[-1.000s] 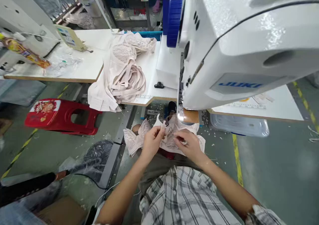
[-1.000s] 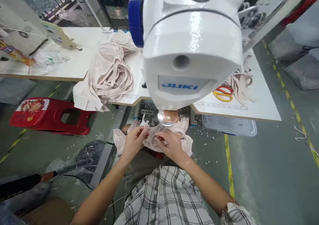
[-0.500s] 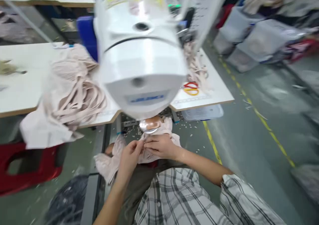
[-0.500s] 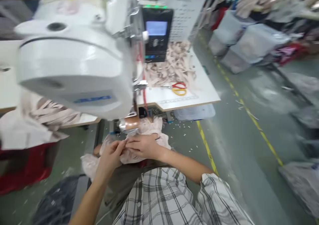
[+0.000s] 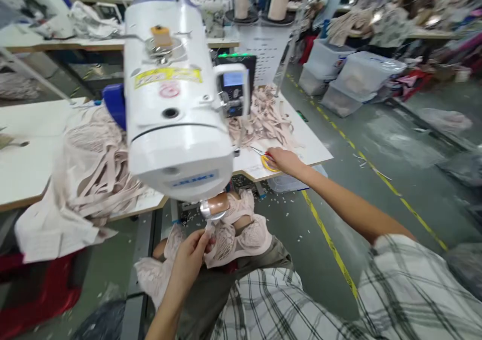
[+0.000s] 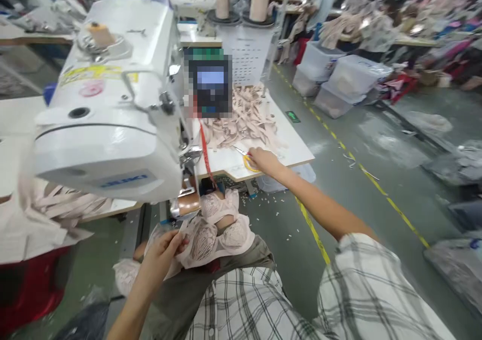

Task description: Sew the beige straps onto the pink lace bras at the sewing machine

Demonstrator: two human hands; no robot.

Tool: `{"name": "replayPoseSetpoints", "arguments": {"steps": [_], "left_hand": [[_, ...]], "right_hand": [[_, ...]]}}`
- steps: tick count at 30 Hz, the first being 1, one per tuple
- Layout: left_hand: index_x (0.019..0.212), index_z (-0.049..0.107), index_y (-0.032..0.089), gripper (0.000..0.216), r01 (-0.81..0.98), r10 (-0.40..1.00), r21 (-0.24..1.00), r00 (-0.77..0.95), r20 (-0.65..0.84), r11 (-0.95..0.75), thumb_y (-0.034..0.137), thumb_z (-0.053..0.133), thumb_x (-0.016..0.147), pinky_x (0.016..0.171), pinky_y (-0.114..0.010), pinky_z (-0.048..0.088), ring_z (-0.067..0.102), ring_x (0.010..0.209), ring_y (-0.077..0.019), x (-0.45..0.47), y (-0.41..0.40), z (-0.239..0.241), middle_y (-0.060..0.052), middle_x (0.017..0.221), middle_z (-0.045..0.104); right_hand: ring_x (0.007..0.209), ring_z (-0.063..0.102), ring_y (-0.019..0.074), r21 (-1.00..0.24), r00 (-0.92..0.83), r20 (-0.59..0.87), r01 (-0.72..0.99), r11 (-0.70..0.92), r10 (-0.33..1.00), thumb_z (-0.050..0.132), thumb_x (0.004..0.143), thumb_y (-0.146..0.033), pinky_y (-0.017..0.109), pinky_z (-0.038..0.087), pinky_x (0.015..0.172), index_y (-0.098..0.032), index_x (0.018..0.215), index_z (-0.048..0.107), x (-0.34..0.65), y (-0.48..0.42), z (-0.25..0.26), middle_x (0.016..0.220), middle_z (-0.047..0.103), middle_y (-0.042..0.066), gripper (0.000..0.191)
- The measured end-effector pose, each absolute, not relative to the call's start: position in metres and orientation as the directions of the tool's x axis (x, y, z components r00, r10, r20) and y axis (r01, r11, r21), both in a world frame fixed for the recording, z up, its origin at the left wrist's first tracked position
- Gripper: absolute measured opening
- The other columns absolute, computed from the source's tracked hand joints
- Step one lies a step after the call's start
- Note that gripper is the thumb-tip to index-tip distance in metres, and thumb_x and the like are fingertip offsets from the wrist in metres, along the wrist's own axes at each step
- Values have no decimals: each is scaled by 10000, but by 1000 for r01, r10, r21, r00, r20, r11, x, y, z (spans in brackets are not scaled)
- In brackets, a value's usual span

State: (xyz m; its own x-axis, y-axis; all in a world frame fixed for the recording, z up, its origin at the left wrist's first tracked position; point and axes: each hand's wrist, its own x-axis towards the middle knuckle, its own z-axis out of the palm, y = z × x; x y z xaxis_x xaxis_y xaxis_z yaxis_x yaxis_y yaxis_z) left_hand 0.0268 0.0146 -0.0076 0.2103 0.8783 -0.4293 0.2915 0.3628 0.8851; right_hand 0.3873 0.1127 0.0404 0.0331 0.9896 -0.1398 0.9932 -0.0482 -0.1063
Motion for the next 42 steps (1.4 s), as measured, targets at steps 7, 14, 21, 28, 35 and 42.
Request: {"name": "replayPoseSetpoints", "arguments": {"steps": [7,14,21,28,35,42], "left_hand": [[795,671,153,442,-49,836,851,225,-500,523,573,742,676,605,-253,455,543,627,-129,28,16,9,-37,734,664],[857,664,145,340,-43,821,848,282,-497,528,470,691,760,632,-246,464,546,649,-122,30,13,18,-40,767,671],[771,570,202,190,128,865,906,269,-423,403,371,510,835,619,-244,430,502,655,-134,27,13,13,12,704,556],[746,523,201,365,196,889,926,273,-368,323,521,481,916,538,-231,347,418,577,-112,19,16,10,23,680,494],[830,599,195,308,336,866,897,309,-394,288,465,477,913,559,-240,388,489,600,-131,14,20,21,0,734,588],[766,593,192,324,367,899,893,245,-363,260,466,485,900,591,-242,422,540,644,-145,10,22,19,-17,725,617]], "right_hand": [[828,691,219,-487,-233,14,848,210,972,570,877,-349,312,562,670,-206,1212,603,325,-28,19,1075,695,99,366],[945,692,238,-510,-335,185,771,382,924,580,892,-316,331,596,730,-171,1195,619,252,-43,2,1077,690,128,338],[977,703,240,-680,-362,83,661,318,929,565,925,-306,355,608,769,-249,1232,624,251,-33,-8,1117,712,102,317],[938,702,256,-791,-252,87,570,221,964,648,779,-287,370,596,755,-256,1198,594,250,-49,-15,1095,703,105,424],[966,695,268,-814,-280,49,546,201,959,644,802,-303,381,599,738,-224,1190,618,230,-35,-13,1134,703,123,397],[895,706,227,-834,-266,-14,535,135,964,619,865,-304,361,600,750,-271,1189,673,234,-38,-20,1089,734,75,330]]}}
